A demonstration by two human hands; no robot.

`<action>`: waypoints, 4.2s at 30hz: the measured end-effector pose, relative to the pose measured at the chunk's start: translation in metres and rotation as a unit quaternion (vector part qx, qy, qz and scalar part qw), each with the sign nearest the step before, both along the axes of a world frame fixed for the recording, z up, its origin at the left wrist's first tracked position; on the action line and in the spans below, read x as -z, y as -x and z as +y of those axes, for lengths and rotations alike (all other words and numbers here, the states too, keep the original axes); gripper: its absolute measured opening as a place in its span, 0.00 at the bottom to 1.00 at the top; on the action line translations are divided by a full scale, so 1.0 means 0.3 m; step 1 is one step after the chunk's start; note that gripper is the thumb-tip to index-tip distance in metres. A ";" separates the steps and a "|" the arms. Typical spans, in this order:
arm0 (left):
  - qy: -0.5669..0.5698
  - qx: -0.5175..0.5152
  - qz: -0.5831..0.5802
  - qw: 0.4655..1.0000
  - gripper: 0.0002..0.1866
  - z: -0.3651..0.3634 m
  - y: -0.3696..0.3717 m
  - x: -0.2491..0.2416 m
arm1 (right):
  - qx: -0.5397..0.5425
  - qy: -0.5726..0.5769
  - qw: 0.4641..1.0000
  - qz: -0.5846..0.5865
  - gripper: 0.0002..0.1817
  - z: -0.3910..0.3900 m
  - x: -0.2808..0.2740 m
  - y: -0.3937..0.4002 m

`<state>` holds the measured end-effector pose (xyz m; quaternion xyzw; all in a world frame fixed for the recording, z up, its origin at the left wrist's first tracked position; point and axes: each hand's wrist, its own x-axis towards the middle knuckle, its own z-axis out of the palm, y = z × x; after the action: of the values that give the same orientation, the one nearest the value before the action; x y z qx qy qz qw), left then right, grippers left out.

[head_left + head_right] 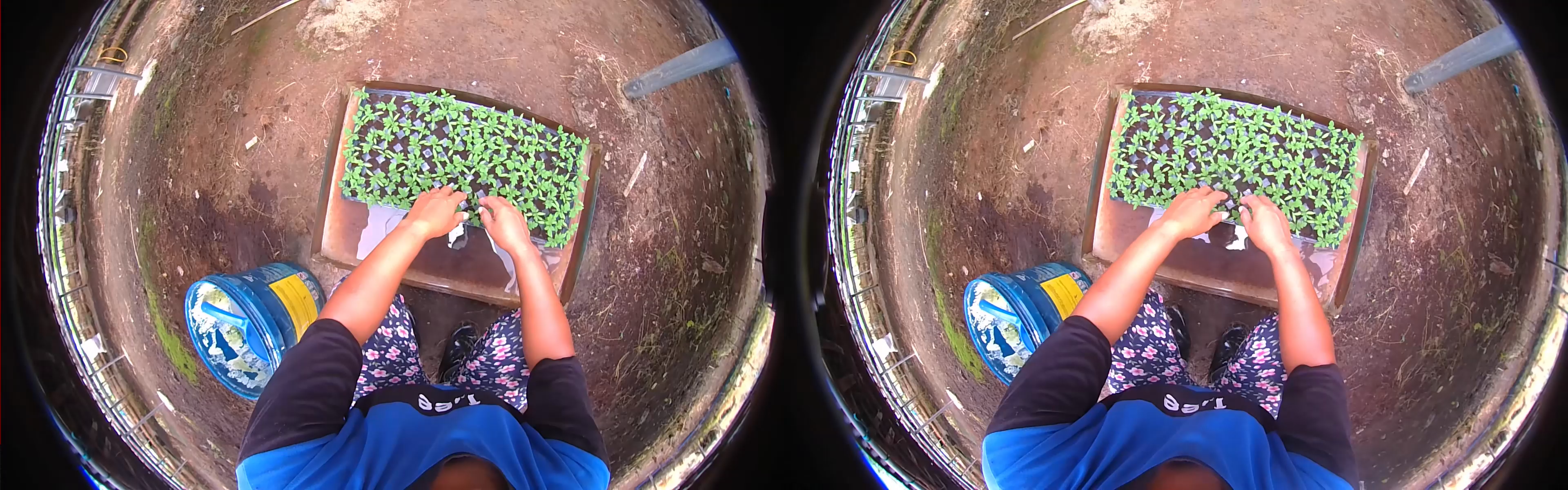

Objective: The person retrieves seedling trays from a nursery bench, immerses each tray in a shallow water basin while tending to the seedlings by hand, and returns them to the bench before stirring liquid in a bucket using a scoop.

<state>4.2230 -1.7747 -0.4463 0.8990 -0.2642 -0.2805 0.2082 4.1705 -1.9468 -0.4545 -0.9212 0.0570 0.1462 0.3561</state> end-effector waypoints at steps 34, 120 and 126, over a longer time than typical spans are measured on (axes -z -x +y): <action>0.013 0.004 0.013 1.000 0.21 0.054 -0.007 0.020 | -0.017 0.014 1.000 -0.018 0.11 0.044 0.009 -0.016; 0.345 -0.409 0.200 0.821 0.16 0.743 -0.040 -1.826 | 0.252 -0.398 0.881 0.030 0.07 -0.496 -1.916 -0.049; 0.179 -0.533 -0.121 0.818 0.13 0.538 0.330 -1.558 | 0.116 -0.253 0.960 -0.022 0.14 -0.234 -1.545 -0.192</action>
<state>4.1239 -1.6133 0.0211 0.8730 0.1877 0.0375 0.4486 4.2281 -2.0170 0.0092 -0.7908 0.1172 0.0935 0.5934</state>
